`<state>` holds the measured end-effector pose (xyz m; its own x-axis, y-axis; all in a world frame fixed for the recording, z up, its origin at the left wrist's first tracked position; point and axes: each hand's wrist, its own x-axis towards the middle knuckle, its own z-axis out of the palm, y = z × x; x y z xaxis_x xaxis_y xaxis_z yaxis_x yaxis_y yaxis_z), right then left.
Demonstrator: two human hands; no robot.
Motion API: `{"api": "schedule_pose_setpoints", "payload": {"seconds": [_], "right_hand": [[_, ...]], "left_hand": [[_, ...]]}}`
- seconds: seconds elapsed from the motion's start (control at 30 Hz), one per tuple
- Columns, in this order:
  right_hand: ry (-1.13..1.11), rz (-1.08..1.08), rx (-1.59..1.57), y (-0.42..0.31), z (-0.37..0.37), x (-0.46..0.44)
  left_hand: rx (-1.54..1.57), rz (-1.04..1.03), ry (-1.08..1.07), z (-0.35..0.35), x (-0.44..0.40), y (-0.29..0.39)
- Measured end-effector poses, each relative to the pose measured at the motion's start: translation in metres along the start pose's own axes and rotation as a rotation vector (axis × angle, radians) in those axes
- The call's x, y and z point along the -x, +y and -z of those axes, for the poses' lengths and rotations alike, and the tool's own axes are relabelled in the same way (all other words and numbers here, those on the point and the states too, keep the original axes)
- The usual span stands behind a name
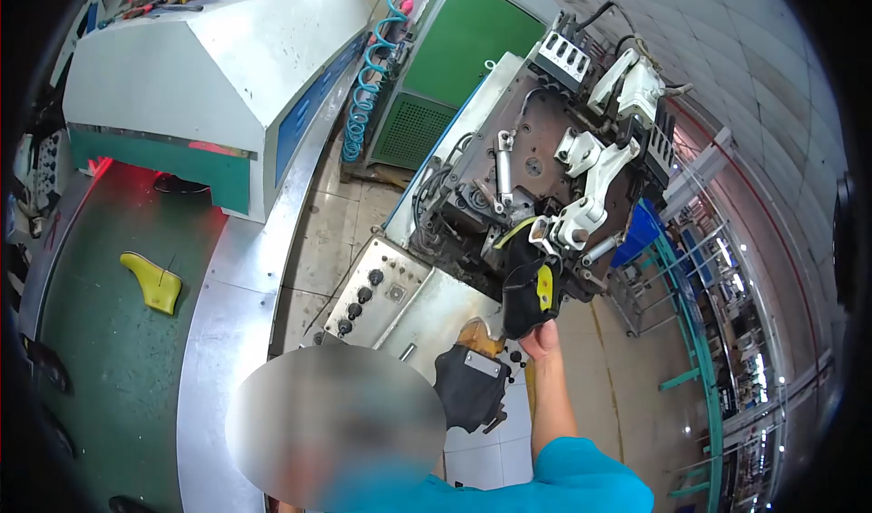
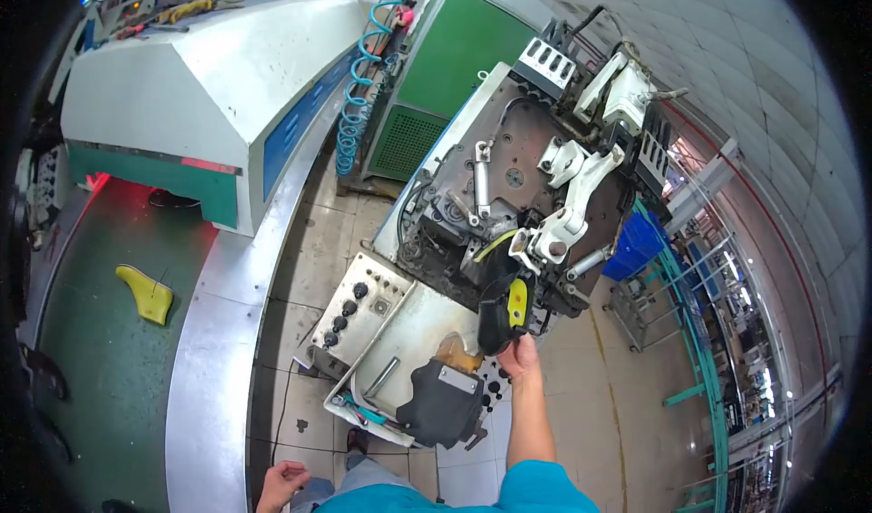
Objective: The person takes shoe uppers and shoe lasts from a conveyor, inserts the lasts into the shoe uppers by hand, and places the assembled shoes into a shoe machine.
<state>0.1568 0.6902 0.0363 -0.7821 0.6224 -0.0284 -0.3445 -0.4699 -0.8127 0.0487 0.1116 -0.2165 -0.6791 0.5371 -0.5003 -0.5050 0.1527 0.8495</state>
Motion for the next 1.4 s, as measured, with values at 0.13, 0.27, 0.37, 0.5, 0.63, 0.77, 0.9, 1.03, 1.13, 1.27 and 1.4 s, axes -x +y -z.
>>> {"api": "schedule_pose_setpoints", "payload": {"seconds": [0.13, 0.27, 0.37, 0.5, 0.63, 0.77, 0.9, 1.03, 1.13, 1.27, 1.4], "right_hand": [[0.035, -0.142, 0.023, 0.034, -0.067, 0.056], [-0.12, -0.42, -0.293, 0.114, -0.145, 0.122], [-0.158, -0.64, -0.245, 0.19, -0.177, 0.151], [-0.245, -0.961, -0.272, 0.271, -0.242, 0.163], [-0.413, -1.301, -0.462, 0.345, -0.282, 0.146], [-0.249, -1.487, -0.289, 0.405, -0.336, 0.126], [-0.331, -1.462, 0.127, 0.383, -0.377, 0.12], [-0.618, -1.132, 0.69, 0.328, -0.379, 0.116], [-0.823, -0.579, 1.021, 0.325, -0.376, 0.098], [-1.087, 0.594, 1.257, 0.351, -0.403, 0.072], [-1.214, 0.188, 1.266, 0.357, -0.447, 0.061]], "left_hand": [[-0.225, -0.007, -0.275, -0.019, 0.044, 0.125], [-0.489, -0.844, -0.204, -0.04, 0.066, 0.192], [-0.614, -0.983, -0.171, -0.037, 0.085, 0.245], [-0.885, -1.109, -0.013, -0.003, 0.077, 0.21], [-0.846, -1.05, 0.365, 0.048, 0.068, 0.194], [-0.724, -0.762, 0.529, 0.082, 0.067, 0.212], [-0.665, -0.736, 0.668, 0.108, 0.063, 0.212], [-0.633, -0.697, 0.736, 0.105, 0.066, 0.227], [-0.653, -0.717, 0.745, 0.104, 0.059, 0.234], [-0.646, -0.679, 0.667, 0.105, 0.055, 0.24], [-0.681, -0.703, 0.689, 0.111, 0.047, 0.246]]}}
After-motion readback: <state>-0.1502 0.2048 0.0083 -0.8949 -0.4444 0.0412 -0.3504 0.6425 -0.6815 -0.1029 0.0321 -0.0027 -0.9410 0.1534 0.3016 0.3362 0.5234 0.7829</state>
